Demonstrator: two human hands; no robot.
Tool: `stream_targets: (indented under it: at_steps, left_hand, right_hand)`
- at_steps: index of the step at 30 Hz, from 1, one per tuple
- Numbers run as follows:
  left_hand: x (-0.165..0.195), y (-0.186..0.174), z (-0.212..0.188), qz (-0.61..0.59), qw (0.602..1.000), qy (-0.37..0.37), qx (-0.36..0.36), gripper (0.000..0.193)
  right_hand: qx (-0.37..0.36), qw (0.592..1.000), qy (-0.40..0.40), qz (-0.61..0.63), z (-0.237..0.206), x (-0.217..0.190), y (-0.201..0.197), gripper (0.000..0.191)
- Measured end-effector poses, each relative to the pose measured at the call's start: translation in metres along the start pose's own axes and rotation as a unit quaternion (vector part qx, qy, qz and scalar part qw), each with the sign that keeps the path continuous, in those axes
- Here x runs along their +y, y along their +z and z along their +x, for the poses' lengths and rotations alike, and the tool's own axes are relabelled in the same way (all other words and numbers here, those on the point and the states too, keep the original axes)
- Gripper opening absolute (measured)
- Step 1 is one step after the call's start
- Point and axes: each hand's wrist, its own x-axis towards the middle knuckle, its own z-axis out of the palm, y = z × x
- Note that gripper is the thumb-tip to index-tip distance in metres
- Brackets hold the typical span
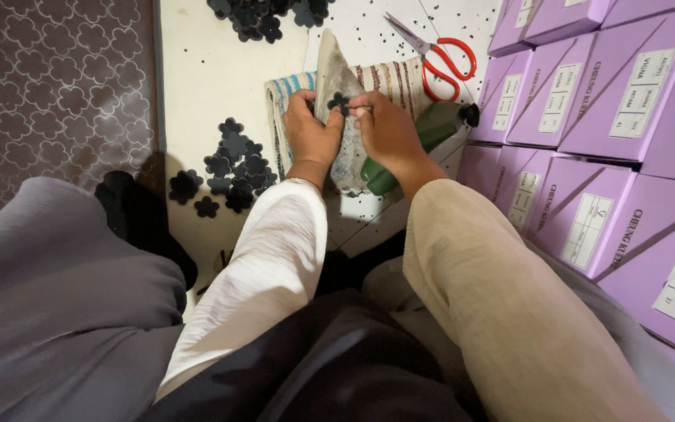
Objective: The person sits on the floor and uses a hot glue gun to attach small black flower-shaped pieces to a fabric-covered base. They repeatedly pick up pieces, apply glue, and press them into place, occasionally using a metal tool to adjust the placement.
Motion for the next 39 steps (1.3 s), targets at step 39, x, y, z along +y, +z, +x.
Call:
stream_targets:
  at_steps: [39]
  left_hand:
    - [-0.007,-0.021,-0.01,-0.012,0.981,0.172,0.085,0.039]
  right_hand:
    - [0.02,0.972,-0.108,-0.208,-0.007,-0.015,-0.007,0.018]
